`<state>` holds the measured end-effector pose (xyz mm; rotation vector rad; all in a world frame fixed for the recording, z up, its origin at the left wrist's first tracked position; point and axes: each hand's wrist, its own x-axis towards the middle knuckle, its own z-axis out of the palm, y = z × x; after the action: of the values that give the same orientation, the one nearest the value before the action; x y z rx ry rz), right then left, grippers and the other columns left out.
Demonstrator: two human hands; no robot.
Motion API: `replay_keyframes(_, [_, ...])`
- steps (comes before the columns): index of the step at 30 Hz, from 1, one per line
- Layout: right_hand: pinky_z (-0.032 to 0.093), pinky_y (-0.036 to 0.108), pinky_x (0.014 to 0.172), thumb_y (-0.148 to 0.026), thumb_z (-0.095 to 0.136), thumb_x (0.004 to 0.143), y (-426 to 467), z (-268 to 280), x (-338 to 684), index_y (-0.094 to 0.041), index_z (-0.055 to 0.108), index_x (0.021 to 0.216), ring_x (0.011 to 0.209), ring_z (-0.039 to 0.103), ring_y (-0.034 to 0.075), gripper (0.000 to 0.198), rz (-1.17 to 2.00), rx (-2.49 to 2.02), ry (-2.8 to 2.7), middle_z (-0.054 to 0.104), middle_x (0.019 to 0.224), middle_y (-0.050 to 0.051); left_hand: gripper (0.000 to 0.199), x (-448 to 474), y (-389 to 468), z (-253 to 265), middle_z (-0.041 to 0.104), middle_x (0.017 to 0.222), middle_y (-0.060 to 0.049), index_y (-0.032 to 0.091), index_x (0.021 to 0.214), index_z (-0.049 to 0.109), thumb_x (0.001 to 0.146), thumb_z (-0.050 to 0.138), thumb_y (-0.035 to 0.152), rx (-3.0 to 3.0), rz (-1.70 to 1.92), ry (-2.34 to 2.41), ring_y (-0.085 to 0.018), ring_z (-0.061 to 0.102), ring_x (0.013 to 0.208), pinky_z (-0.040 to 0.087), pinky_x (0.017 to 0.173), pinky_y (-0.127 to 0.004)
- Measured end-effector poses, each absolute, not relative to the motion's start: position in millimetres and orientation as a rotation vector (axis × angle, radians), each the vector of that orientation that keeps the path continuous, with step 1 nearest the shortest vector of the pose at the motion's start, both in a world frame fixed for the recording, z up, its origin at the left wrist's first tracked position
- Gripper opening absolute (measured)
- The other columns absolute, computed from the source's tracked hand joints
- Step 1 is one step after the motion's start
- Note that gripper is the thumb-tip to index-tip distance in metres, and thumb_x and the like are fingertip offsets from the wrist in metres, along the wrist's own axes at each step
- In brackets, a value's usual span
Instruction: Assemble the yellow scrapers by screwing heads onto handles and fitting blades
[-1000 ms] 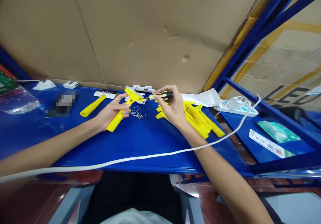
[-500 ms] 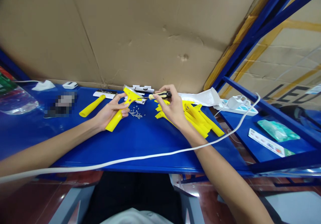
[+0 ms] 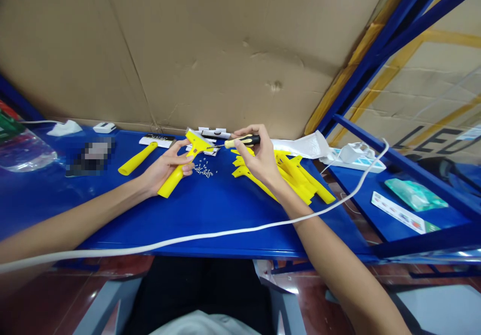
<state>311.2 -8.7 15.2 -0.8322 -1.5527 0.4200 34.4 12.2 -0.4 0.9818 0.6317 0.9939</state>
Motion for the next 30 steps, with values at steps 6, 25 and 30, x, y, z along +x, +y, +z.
replay_keyframes(6, [0.066, 0.042, 0.094, -0.048, 0.087, 0.095, -13.3, 16.3, 308.3, -0.027, 0.065, 0.108, 0.106, 0.083, 0.025, 0.033, 0.411, -0.846, -1.592, 0.085, 0.111, 0.006, 0.060, 34.1, 12.9, -2.6, 0.065, 0.095, 0.000, 0.027, 0.126, 0.055, 0.078, 0.086, 0.009, 0.975, 0.991, 0.640, -0.009, 0.058, 0.060, 0.048, 0.057, -0.023])
replay_keyframes(25, [0.063, 0.041, 0.091, -0.047, 0.086, 0.096, -12.2, 9.7, 308.8, -0.026, 0.067, 0.110, 0.101, 0.081, 0.024, 0.032, 0.338, -0.912, -1.643, 0.084, 0.111, 0.005, 0.062, 34.1, 14.8, 0.8, 0.068, 0.105, -0.005, 0.026, 0.126, 0.058, 0.075, 0.085, 0.002, 0.763, 0.946, 0.697, -0.007, 0.053, 0.058, 0.047, 0.055, -0.022])
replay_keyframes(30, [0.064, 0.040, 0.086, -0.044, 0.087, 0.096, -10.5, 6.4, 308.1, -0.028, 0.063, 0.109, 0.097, 0.079, 0.022, 0.032, 0.331, -0.975, -1.585, 0.080, 0.107, 0.003, 0.055, 30.3, 16.0, 3.2, 0.068, 0.100, -0.003, 0.026, 0.120, 0.060, 0.076, 0.086, 0.002, 0.734, 0.905, 0.681, -0.007, 0.052, 0.058, 0.045, 0.056, -0.023])
